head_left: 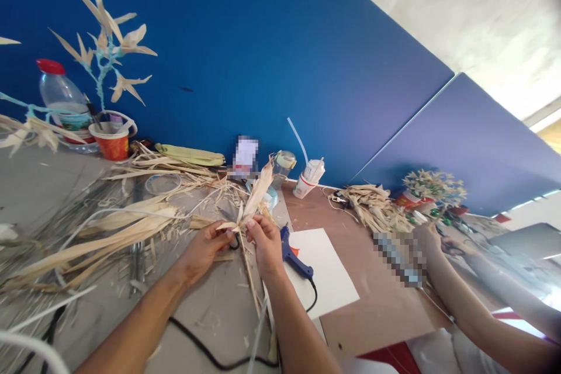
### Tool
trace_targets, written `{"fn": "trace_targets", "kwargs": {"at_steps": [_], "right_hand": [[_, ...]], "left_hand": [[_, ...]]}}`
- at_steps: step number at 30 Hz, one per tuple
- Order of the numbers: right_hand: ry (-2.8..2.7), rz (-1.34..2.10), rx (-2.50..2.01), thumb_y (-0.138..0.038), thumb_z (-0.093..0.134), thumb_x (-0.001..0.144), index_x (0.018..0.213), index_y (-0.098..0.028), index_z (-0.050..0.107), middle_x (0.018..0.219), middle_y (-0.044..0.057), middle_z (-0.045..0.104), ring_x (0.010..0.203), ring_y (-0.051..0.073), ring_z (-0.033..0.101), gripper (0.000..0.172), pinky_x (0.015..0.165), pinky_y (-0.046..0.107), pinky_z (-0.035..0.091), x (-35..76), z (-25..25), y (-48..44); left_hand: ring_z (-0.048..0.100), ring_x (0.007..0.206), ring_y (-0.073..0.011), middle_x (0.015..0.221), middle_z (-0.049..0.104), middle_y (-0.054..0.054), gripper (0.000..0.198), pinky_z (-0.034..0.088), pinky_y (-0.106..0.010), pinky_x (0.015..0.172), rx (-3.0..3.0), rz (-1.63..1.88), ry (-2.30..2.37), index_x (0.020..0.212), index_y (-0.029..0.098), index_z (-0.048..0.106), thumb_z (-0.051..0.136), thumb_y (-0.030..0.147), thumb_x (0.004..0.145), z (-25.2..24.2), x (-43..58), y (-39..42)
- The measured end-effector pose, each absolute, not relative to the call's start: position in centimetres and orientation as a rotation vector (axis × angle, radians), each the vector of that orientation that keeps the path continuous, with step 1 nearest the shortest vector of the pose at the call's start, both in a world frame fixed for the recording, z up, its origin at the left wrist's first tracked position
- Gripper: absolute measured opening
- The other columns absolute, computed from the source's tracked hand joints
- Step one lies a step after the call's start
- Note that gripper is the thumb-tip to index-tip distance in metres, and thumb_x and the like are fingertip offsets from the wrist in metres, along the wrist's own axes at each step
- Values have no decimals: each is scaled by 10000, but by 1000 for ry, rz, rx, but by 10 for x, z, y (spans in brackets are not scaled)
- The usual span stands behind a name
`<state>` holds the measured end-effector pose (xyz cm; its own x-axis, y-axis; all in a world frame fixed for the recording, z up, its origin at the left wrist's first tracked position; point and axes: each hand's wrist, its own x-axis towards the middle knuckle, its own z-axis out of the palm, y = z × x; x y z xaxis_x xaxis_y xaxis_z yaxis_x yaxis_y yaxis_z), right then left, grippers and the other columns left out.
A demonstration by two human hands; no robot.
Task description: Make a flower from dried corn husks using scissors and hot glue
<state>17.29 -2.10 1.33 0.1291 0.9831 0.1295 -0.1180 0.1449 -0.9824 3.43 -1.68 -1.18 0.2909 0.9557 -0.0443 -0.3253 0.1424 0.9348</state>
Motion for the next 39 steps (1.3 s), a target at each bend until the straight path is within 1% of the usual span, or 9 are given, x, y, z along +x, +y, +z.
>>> {"fn": "trace_targets", "kwargs": {"at_steps": [5,9,11,13,17,21,31,36,39], "right_hand": [[-1205,928,-1153,-313,609,727,647,-167,609,602,-37,511,554,93,418,166,557,231,347,175,15,-21],[-1220,996,-1172,-320,611,711,586,-171,581,540,-46,476,530,94,398,197,533,232,321,173,16,-21],[-1137,1141,-1156,-348,624,692,544,-175,536,487,-58,441,481,82,356,244,494,229,278,173,17,-22],[-987,1392,-1103,-356,647,659,538,-178,499,478,-63,446,436,63,311,261,462,224,237,175,17,-22],[-669,1921,-954,-260,650,627,600,-167,497,502,-70,476,384,22,201,181,430,194,212,180,20,-21],[-543,2081,-856,-193,631,646,631,-152,507,493,-79,445,384,7,122,132,410,168,187,185,22,-20],[-550,2055,-772,-215,648,703,634,-161,453,536,-81,413,407,7,82,213,401,167,171,192,27,-21],[-649,1772,-858,-275,644,690,619,-189,431,544,-81,399,410,32,139,241,428,199,219,199,23,-12],[-822,1410,-1100,-365,628,687,595,-191,473,519,-69,420,420,57,222,250,441,218,225,204,17,-6]], "left_hand": [[493,636,-126,683,576,16,253,390,-238,613,1019,1072,828,745,178,641,751,393,672,-14,33,-16],[488,629,-115,668,557,26,285,399,-233,616,1012,1065,857,731,165,616,770,388,642,-11,33,-16],[506,651,-126,678,570,15,295,418,-246,635,1032,1045,851,729,161,612,768,394,640,-8,33,-17],[529,686,-144,706,595,-2,298,434,-265,665,1059,1031,833,738,159,613,757,403,645,-7,32,-17],[526,696,-149,717,602,-6,265,430,-266,675,1143,1041,821,729,169,607,724,399,668,-6,30,-18],[522,702,-153,732,600,-9,230,422,-256,650,1176,1045,858,732,177,604,712,371,672,-6,28,-19],[466,668,-142,694,548,3,193,384,-240,617,1240,1098,898,712,183,614,681,363,688,-1,23,-20],[425,598,-129,647,532,14,219,350,-233,554,1261,1110,905,744,190,639,703,389,680,-2,20,-17],[457,614,-131,664,556,10,246,360,-235,564,1166,1150,901,781,188,653,735,379,649,-6,18,-14]]}}
